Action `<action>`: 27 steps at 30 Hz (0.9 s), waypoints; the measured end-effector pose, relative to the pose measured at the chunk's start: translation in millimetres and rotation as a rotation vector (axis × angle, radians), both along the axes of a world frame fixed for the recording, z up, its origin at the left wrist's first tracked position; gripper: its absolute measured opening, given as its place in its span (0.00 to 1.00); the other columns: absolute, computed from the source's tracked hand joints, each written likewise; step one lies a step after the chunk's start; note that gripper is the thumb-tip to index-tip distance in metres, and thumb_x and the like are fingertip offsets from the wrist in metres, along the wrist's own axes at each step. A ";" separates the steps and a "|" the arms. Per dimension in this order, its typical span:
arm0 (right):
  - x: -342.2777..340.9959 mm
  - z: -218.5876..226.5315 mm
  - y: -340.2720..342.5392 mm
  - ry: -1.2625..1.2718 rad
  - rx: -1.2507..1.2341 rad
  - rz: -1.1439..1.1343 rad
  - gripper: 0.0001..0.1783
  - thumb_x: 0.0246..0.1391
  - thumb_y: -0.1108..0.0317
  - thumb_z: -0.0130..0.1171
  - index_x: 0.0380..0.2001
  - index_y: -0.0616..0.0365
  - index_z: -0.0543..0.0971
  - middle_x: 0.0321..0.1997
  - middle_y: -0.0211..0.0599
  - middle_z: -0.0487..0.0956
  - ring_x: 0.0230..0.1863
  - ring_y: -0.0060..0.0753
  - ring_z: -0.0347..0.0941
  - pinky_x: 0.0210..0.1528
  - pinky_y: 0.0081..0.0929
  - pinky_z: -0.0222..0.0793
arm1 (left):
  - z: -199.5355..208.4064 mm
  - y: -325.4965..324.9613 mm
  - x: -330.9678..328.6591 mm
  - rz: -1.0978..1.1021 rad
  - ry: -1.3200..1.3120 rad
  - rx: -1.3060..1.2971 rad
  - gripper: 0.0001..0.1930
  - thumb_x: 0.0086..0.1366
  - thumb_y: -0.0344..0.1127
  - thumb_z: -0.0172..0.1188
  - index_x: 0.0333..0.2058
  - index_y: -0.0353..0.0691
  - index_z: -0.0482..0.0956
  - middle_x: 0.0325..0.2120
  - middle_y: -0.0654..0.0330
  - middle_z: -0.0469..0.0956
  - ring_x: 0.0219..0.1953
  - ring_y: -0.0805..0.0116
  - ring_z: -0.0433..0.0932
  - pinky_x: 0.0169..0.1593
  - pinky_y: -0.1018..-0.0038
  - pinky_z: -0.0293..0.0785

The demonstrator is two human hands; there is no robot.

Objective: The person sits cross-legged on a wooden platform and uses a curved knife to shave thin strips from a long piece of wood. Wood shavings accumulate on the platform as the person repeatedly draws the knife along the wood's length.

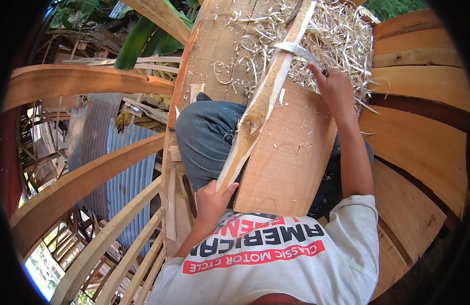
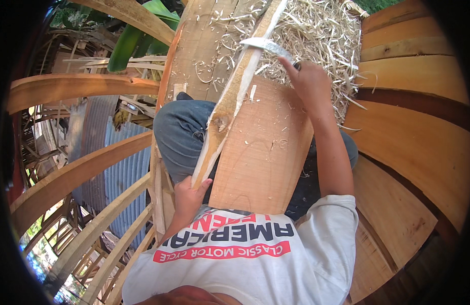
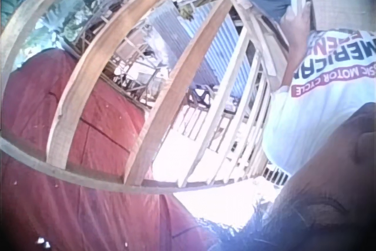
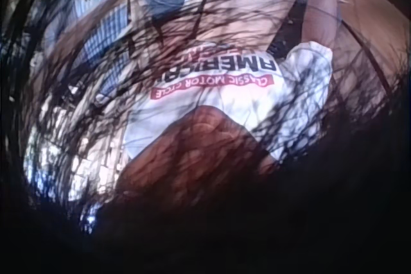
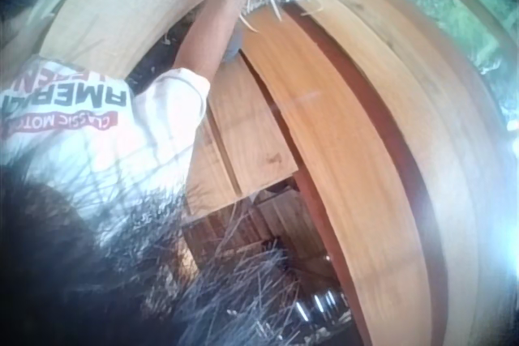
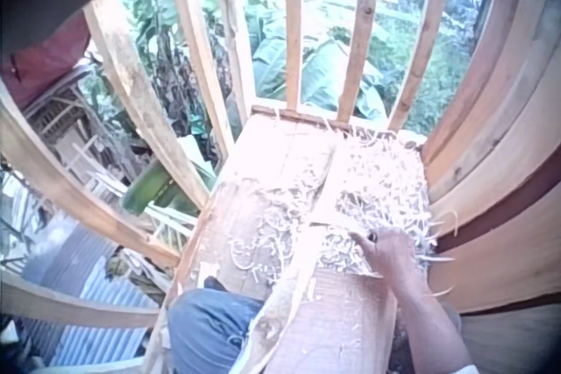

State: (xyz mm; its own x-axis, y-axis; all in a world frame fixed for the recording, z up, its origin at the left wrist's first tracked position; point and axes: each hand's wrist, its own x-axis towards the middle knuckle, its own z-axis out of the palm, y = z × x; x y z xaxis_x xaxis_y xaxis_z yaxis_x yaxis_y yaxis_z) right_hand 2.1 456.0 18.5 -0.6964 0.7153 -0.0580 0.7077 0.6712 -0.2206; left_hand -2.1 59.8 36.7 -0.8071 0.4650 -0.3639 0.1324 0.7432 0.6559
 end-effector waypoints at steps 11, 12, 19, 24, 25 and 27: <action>29.1 35.4 -32.6 0.090 -0.194 0.019 0.39 0.50 0.34 0.51 0.12 0.66 0.75 0.10 0.49 0.70 0.16 0.47 0.71 0.22 0.40 0.65 | -3.7 -6.0 2.4 -0.052 0.047 -0.032 0.20 0.51 0.44 0.69 0.24 0.28 0.76 0.14 0.50 0.74 0.16 0.66 0.75 0.23 0.68 0.68; 35.3 36.1 -49.4 0.055 -0.214 0.068 0.37 0.50 0.36 0.54 0.12 0.65 0.75 0.10 0.48 0.70 0.15 0.46 0.71 0.21 0.39 0.65 | 0.0 -5.4 1.4 -0.042 0.002 -0.038 0.19 0.51 0.43 0.69 0.24 0.28 0.77 0.14 0.51 0.75 0.16 0.67 0.75 0.23 0.69 0.69; 49.0 24.2 -87.6 0.081 -0.349 0.148 0.34 0.48 0.37 0.56 0.14 0.62 0.76 0.11 0.44 0.73 0.16 0.42 0.72 0.21 0.34 0.67 | -0.7 -15.2 -12.7 0.130 -0.583 0.114 0.12 0.55 0.36 0.67 0.26 0.30 0.80 0.18 0.60 0.79 0.18 0.76 0.76 0.23 0.79 0.70; 50.6 23.4 -91.0 0.140 -0.368 0.117 0.31 0.49 0.41 0.58 0.16 0.62 0.77 0.14 0.43 0.74 0.18 0.42 0.73 0.23 0.35 0.67 | -1.5 -30.9 -32.3 -0.045 -0.808 0.242 0.09 0.60 0.32 0.61 0.35 0.31 0.77 0.24 0.60 0.80 0.19 0.79 0.73 0.23 0.82 0.69; 50.6 24.3 -91.0 0.140 -0.365 0.109 0.30 0.49 0.42 0.58 0.17 0.63 0.77 0.15 0.44 0.74 0.18 0.43 0.73 0.23 0.35 0.68 | -2.7 -34.5 -33.0 -0.049 -0.831 0.275 0.10 0.61 0.32 0.60 0.37 0.31 0.76 0.24 0.61 0.79 0.18 0.80 0.72 0.22 0.82 0.69; 49.2 28.1 -92.5 0.139 -0.361 0.104 0.29 0.49 0.43 0.59 0.18 0.63 0.77 0.15 0.44 0.75 0.18 0.43 0.73 0.24 0.35 0.68 | -1.2 -39.9 -29.4 -0.053 -0.821 0.265 0.11 0.62 0.32 0.58 0.40 0.32 0.74 0.22 0.62 0.78 0.18 0.81 0.70 0.22 0.82 0.68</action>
State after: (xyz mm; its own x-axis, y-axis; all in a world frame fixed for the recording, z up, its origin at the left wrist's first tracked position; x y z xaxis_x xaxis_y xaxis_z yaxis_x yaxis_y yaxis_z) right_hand 51.3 363.5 46.6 -0.7831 0.5912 -0.1929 0.5867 0.5995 -0.5444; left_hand -31.5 20.0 35.5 -0.3111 0.6465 -0.6966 -0.4286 0.5587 0.7100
